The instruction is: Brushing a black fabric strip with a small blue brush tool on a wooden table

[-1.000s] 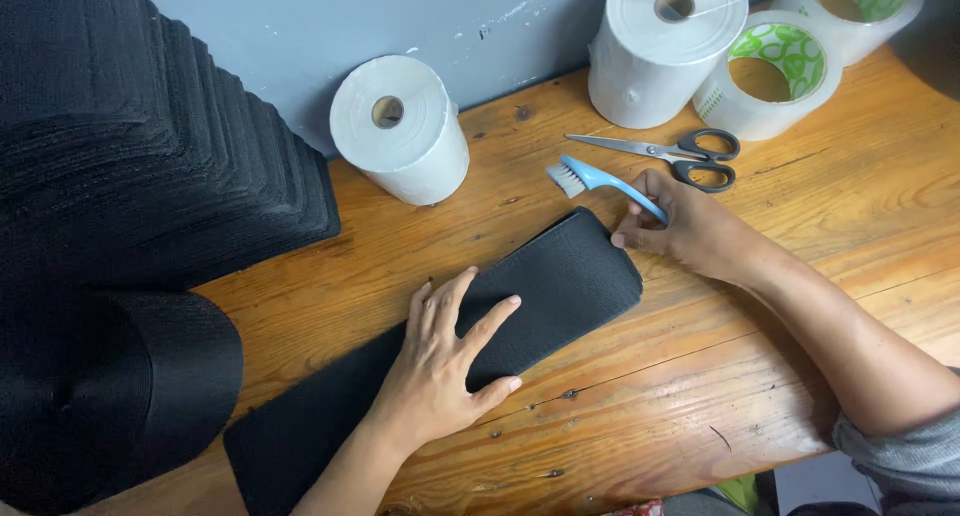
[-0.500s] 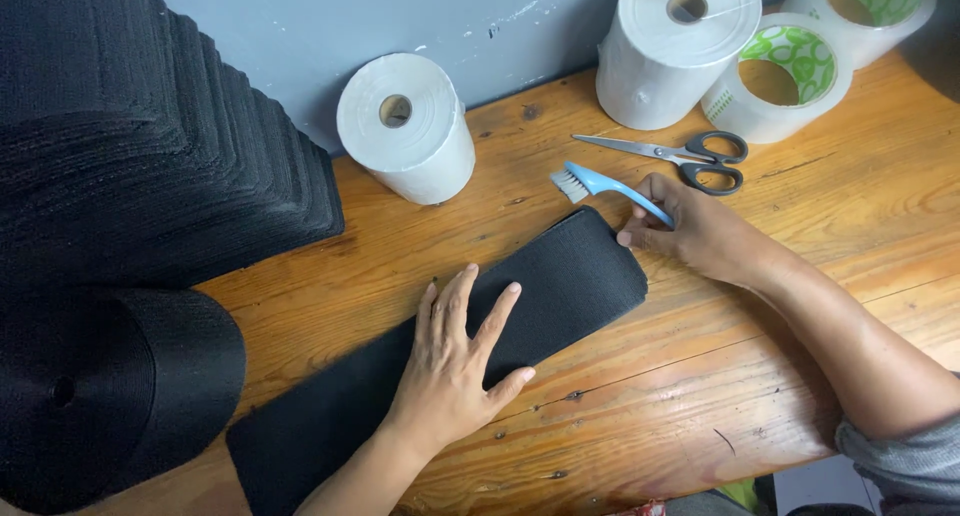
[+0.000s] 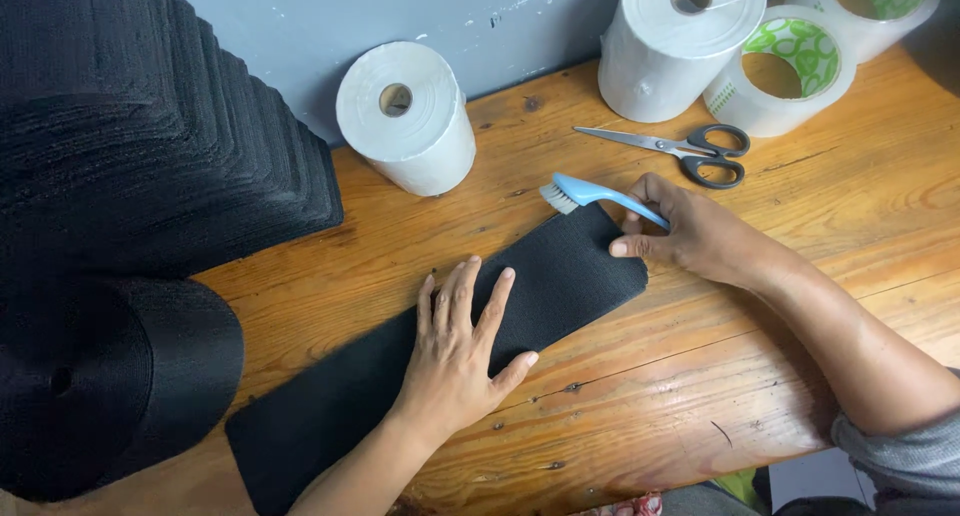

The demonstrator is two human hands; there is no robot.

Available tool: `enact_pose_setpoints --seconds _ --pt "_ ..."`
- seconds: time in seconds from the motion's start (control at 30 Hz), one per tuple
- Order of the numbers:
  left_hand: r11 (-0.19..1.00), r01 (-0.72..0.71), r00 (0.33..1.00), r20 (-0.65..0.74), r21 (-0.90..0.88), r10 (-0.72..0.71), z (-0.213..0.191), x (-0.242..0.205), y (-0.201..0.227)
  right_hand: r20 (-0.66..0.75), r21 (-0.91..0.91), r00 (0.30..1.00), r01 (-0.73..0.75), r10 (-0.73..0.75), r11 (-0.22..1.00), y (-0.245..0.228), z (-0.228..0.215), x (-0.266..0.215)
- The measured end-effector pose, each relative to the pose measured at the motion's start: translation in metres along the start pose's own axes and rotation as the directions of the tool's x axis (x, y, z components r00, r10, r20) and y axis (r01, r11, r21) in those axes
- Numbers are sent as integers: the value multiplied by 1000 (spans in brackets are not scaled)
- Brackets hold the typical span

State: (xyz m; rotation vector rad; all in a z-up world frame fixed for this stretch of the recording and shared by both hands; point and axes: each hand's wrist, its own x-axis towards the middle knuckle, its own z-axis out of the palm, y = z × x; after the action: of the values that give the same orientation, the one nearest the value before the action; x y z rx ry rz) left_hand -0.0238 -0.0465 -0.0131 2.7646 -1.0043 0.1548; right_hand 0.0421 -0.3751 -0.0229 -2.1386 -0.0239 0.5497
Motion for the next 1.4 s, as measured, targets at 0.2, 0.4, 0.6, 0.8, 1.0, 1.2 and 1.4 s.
enact_pose_setpoints --seconds 0.2,0.4,0.6,0.8,1.0,1.2,1.4 --pt "998 -19 1000 13 -61 20 -2 0 -2 -35 158 999 43 -38 986 0 3 -3" --pt "991 -57 998 -34 -118 53 0 -3 -3 -47 144 998 59 -53 988 1 3 -5" --pt "1000 -19 1000 -8 -6 19 5 -10 7 -41 73 999 20 -17 997 0 4 -7" --pt "1000 24 1000 -12 18 -24 13 -14 13 -34 4 999 -22 22 1000 6 4 -4" --pt "986 91 996 32 -140 -87 7 -10 16 -20 59 1000 16 -15 998 2 4 -9" --pt "988 56 998 0 -141 -56 11 -11 9 18 68 995 -95 94 993 -15 0 -13" --pt "978 74 997 51 -196 -65 -2 -10 6 137 32 990 -50 45 998 -14 2 -13"
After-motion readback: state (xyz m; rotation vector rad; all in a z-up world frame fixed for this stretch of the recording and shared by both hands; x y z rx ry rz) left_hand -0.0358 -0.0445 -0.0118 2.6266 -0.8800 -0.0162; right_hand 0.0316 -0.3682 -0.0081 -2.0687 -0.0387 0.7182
